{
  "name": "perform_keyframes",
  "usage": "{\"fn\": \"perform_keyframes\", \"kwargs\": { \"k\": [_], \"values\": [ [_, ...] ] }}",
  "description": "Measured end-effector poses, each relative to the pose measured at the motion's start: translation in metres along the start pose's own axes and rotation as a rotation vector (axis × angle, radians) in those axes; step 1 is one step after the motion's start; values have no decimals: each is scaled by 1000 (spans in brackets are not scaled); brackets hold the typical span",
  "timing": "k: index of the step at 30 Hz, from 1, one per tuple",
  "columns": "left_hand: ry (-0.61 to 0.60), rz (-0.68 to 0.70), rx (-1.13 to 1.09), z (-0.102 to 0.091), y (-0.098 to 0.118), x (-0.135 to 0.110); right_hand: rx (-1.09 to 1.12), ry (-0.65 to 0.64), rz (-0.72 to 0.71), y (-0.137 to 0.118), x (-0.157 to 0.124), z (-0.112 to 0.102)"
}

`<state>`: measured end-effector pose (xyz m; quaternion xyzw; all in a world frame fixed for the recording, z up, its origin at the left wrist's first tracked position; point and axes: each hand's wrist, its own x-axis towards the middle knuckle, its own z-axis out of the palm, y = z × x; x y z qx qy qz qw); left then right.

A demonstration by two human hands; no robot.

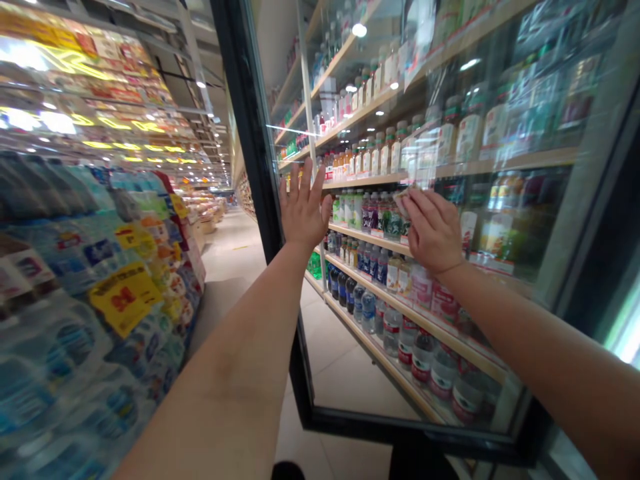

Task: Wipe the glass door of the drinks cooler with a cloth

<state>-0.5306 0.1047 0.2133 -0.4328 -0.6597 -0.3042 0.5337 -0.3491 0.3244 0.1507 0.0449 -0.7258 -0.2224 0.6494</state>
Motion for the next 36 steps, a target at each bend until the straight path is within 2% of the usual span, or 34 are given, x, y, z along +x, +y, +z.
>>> {"fn": "perform_keyframes", "kwargs": {
  "k": [4, 5, 8, 10, 12, 15, 16, 18, 20, 22, 26, 30, 32, 36],
  "values": [
    [-1, 2, -26, 0, 0, 0, 16, -118, -228, -2, -1, -1],
    [-4, 1, -27, 0, 0, 0, 8, -100, -225, -2, 0, 0],
    [-9, -6, -29, 0, 0, 0, -28, 63, -55, -2, 1, 1],
    [-12, -12, -33, 0, 0, 0, -30, 120, 2, -1, 1, 1],
    [-18, -17, -35, -1, 1, 0, -3, 67, -72, -1, 0, 1],
    [-22, -20, -24, -1, 2, 0, 58, -93, -261, -2, -1, 0],
    [-25, -20, -15, -1, 2, 0, 66, -116, -275, -2, -1, -1],
    [-27, -18, 3, -1, 2, 0, 57, -70, -187, -2, 0, -1],
    [-25, -15, 14, -2, 2, 0, 30, 33, -28, -2, 0, 0],
    [-19, -14, 8, -2, 2, 0, 19, 73, 29, -2, 0, 1],
    [-12, -10, 2, 0, 0, 0, 47, -18, -118, -2, 0, 0],
    [-16, -8, -5, 4, -3, 0, 29, 60, 10, -2, 0, 0],
    [-21, -14, -15, 4, -3, 0, 18, 42, 22, -3, -1, 1],
    [-15, -19, -38, 1, 0, -1, 22, -108, -173, -6, -4, 2]
  ]
}}
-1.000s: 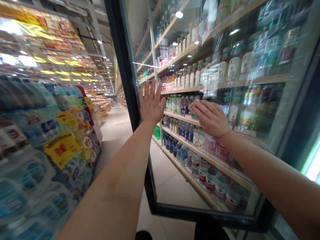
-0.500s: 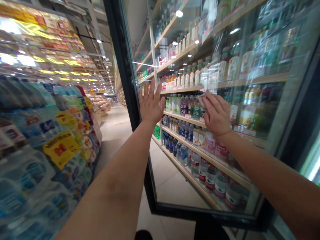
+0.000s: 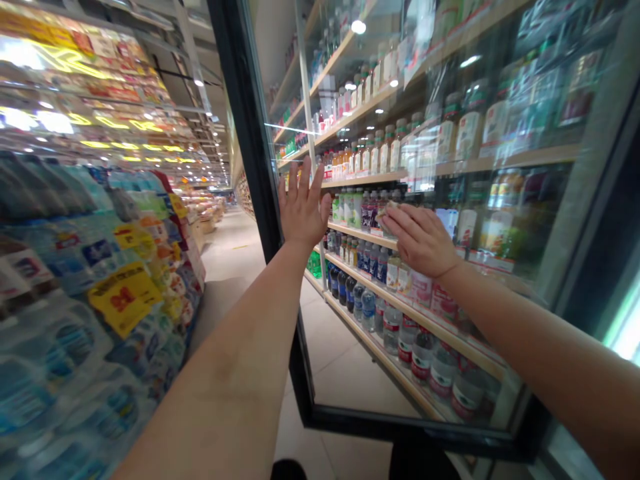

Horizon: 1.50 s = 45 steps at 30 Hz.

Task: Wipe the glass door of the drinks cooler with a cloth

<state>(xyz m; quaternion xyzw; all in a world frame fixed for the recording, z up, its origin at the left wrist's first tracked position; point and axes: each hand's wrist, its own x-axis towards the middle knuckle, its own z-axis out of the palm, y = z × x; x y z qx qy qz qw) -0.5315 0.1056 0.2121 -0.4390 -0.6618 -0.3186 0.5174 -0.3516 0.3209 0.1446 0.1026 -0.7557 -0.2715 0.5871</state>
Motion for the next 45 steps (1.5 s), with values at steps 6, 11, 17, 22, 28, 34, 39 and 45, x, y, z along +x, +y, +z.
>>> {"fn": "perform_keyframes", "kwargs": {
  "k": [6, 11, 17, 22, 28, 34, 39, 45],
  "values": [
    [7, 6, 22, 0, 1, 0, -22, 150, 205, 1, 1, 0],
    [4, 3, -27, -1, 0, -1, 25, 0, 82, 0, 0, -1],
    [-10, -4, -29, -2, 1, -1, -8, 111, 268, 0, 0, -2],
    [-3, 3, -16, -1, 1, -1, 33, 10, -19, -1, -1, -4],
    [0, 6, 16, -1, 1, -1, -10, 126, 186, 0, -2, 0],
    [1, -8, 13, -2, 2, -2, 40, 37, 41, -1, -3, 1],
    [0, -7, 19, 1, -1, -1, 31, 59, 56, -2, -1, -2],
    [1, 5, 13, 0, -1, -2, 33, 73, 65, -3, -1, -1]
  ]
}}
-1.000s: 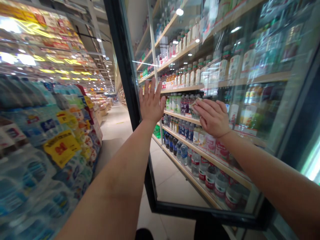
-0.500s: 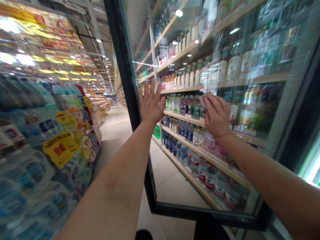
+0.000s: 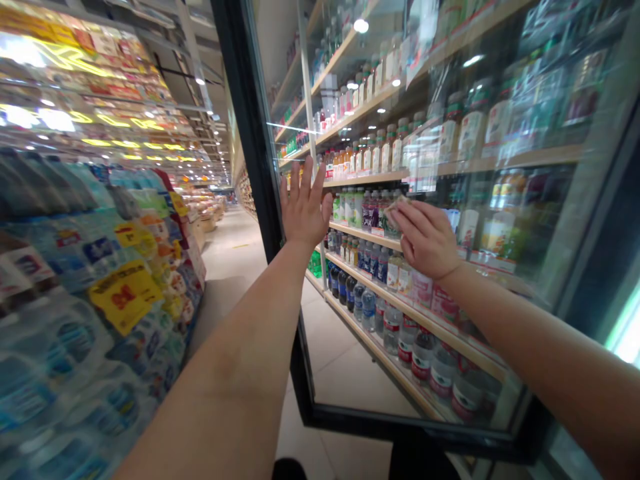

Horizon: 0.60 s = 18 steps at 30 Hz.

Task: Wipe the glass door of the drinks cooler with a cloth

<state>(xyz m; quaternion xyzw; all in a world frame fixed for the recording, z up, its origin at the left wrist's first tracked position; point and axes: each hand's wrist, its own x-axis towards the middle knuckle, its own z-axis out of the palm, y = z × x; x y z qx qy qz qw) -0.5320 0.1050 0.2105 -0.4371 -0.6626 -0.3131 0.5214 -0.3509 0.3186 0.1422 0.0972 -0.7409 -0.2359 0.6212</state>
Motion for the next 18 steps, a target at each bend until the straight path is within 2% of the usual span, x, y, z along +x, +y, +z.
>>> {"fn": "perform_keyframes", "kwargs": {
  "k": [2, 3, 4, 7, 9, 14, 16, 18],
  "values": [
    [6, -1, -19, -1, 1, 0, 35, -100, -129, 0, -1, 0],
    [7, -2, -23, -1, 1, 0, 36, -114, -145, -1, -2, 0],
    [8, -2, -26, -1, 1, 0, 24, -90, -116, -1, -2, 0],
    [6, -5, -32, -1, 1, 0, -45, 72, 118, -1, -1, 1],
    [0, -6, -37, 0, 0, 0, -46, 97, 155, -2, -1, 2],
    [7, 4, 30, 1, -1, -1, 61, -129, -133, -3, -5, 2],
    [7, 4, 34, 1, -1, -1, 52, -96, -82, -3, -5, 2],
    [6, 0, 12, 1, 0, -1, 12, 12, 72, -2, -5, 3]
  ]
}}
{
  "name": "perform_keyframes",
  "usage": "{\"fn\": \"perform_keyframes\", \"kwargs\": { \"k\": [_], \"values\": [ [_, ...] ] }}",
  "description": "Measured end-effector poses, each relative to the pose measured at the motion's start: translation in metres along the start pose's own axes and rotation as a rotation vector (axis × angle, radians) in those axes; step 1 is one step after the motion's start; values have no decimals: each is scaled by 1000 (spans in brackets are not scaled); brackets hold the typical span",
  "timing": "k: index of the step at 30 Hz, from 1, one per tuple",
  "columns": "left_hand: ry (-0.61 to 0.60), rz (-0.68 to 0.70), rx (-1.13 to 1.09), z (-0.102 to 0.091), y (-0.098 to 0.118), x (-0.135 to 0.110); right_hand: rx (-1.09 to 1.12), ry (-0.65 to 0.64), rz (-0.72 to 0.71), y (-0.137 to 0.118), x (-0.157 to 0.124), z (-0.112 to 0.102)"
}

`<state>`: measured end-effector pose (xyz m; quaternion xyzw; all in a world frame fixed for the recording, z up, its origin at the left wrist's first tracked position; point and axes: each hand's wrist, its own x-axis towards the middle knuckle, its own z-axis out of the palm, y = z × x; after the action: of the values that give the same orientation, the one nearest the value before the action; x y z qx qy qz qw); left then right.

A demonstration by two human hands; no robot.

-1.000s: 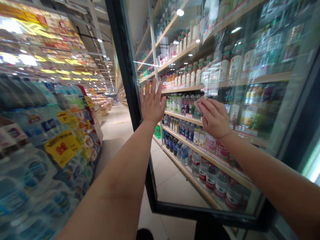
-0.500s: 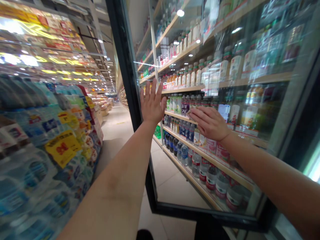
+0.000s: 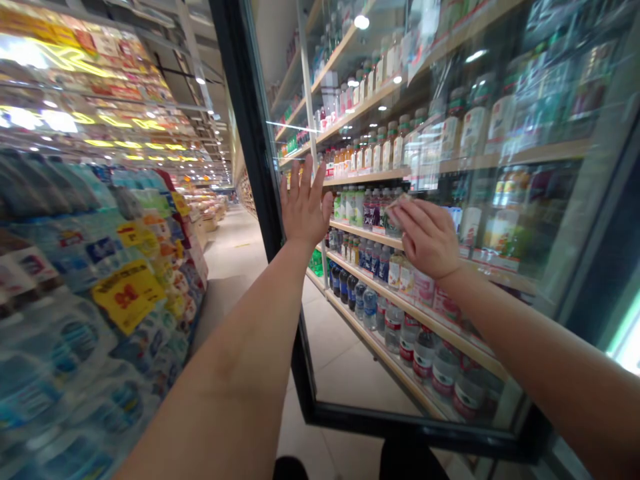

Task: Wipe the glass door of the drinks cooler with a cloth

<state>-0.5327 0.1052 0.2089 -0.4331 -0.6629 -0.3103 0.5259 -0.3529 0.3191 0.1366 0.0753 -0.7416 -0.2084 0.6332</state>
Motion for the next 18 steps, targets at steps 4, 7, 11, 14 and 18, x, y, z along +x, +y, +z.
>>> {"fn": "perform_keyframes", "kwargs": {
  "k": [4, 7, 11, 14, 18],
  "values": [
    [0, -3, -32, 0, 0, 0, -46, 45, 104, -2, 1, 0],
    [-5, -4, -32, 0, 0, 0, -21, -79, -132, -4, -1, -1],
    [-14, -10, -53, 1, -1, 0, -39, -96, -226, -5, -2, -1],
    [3, 12, -39, 1, -1, 0, -45, -10, -99, -4, -1, 1],
    [13, 33, 16, 1, -1, -1, -30, 46, 6, -3, -1, 2]
  ]
}}
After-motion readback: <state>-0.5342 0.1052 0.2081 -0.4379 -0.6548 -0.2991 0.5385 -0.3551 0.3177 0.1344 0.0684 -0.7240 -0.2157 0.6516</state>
